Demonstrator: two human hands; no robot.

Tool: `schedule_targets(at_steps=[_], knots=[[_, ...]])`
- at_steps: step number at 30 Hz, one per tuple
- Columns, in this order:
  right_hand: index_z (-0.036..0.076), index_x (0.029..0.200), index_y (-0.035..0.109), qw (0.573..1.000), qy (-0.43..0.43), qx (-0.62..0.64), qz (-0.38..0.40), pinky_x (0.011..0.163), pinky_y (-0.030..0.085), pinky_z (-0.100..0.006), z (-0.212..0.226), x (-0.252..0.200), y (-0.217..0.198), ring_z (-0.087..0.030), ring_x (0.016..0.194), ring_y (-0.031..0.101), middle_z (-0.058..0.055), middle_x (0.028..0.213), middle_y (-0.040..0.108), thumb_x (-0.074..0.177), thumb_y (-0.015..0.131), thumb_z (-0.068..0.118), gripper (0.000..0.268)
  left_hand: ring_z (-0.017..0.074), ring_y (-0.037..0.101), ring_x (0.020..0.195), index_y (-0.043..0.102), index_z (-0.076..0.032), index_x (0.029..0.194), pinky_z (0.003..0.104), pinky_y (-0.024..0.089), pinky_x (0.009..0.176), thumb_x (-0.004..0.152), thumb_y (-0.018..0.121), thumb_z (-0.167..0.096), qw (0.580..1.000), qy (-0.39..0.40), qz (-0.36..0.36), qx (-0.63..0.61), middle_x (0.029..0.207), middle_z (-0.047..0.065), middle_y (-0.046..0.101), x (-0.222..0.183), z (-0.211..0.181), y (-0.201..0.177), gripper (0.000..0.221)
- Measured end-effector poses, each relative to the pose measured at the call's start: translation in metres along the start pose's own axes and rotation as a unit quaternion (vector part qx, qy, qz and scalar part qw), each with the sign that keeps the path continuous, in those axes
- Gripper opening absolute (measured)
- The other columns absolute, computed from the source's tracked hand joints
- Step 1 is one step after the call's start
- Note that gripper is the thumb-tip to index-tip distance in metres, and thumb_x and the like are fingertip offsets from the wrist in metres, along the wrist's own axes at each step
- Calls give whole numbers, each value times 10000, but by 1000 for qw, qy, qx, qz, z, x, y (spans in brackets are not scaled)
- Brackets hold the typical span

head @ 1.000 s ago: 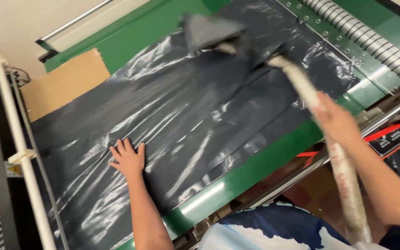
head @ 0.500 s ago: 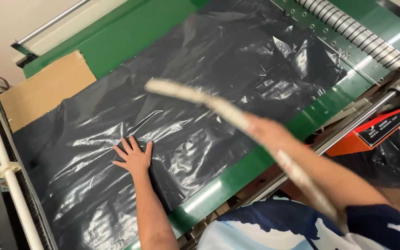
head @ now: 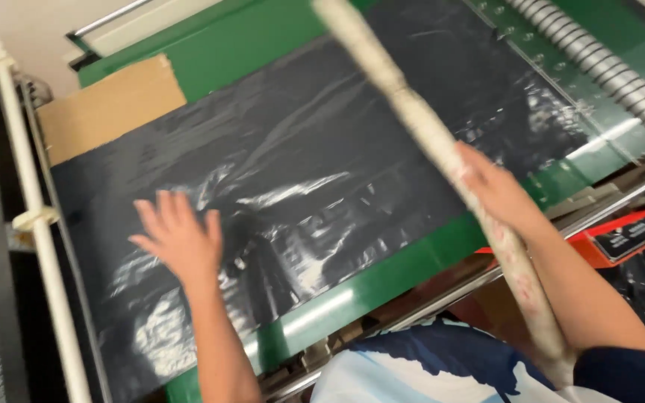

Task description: Rolling individual plastic bags onto a tube at the end of a production line.

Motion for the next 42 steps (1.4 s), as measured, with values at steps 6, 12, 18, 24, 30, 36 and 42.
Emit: schedule_targets(at_steps=[6, 12, 18, 24, 30, 36, 42], knots=[[149, 1439, 543, 952, -136, 108, 253, 1026, 451, -523, 135, -103, 93, -400, 1232, 566, -182, 1355, 616, 956, 532, 298, 506, 439, 586, 1200, 694, 15, 1163, 476, 254, 1074, 1049, 587, -152, 942, 28, -335, -3, 1205, 194, 690, -16, 50, -169, 228], [351, 1567, 272, 898, -150, -26, 413, 832, 498, -312, 131, -103, 167, -193, 972, 612, -63, 1285, 550, 1008, 300, 473, 573, 459, 530, 1014, 575, 111, 1154, 534, 411, 948, 1053, 468, -116, 951, -84, -274, -118, 1104, 271, 568, -17, 69, -87, 270], [348, 1517, 371, 986, -50, -32, 155, 903, 519, -386, -7, -30, 108, -246, 1084, 611, -94, 1374, 574, 1019, 415, 468, 514, 466, 428, 1339, 553, -41, 1372, 765, 330, 962, 987, 625, -371, 992, -122, 23, -39, 1385, 238, 541, -39, 51, 103, 512], [296, 1502, 481, 985, 102, -50, -133, 1059, 408, -505, -178, 33, -43, -381, 1245, 537, -179, 1336, 602, 1040, 512, 426, 481, 363, 143, 1532, 371, -215, 1540, 798, 151, 1109, 969, 417, -665, 958, -135, 253, -28, 1646, 62, 289, -59, 6, 156, 728], [210, 1566, 401, 980, 143, -40, -132, 1122, 325, -542, -102, 2, -68, -453, 1330, 443, -272, 1449, 492, 1045, 468, 297, 533, 348, 31, 1549, 270, -257, 1587, 775, 95, 1140, 951, 350, -724, 940, -143, 309, -17, 1686, 33, 172, -61, -5, 164, 792], [291, 1557, 400, 988, 147, -34, -15, 1147, 328, -523, -90, -9, -17, -421, 1350, 432, -237, 1466, 485, 1020, 469, 304, 541, 352, 35, 1544, 238, -244, 1601, 773, 89, 1139, 959, 359, -718, 936, -139, 321, -35, 1682, 50, 166, -69, 3, 165, 807], [214, 1561, 363, 994, 58, 71, 57, 1133, 328, -556, -3, -24, 32, -429, 1378, 391, -202, 1545, 401, 979, 465, 249, 592, 373, 183, 1502, 306, -111, 1555, 747, 249, 1110, 977, 549, -481, 965, -130, 208, -95, 1601, 134, 315, -47, 16, 76, 728]])
Point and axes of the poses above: each hand's wrist, its own x-axis towards the middle knuckle, its own y-axis out of the palm, z = x × y, the point moved 7 cm from there along x, towards the middle knuckle
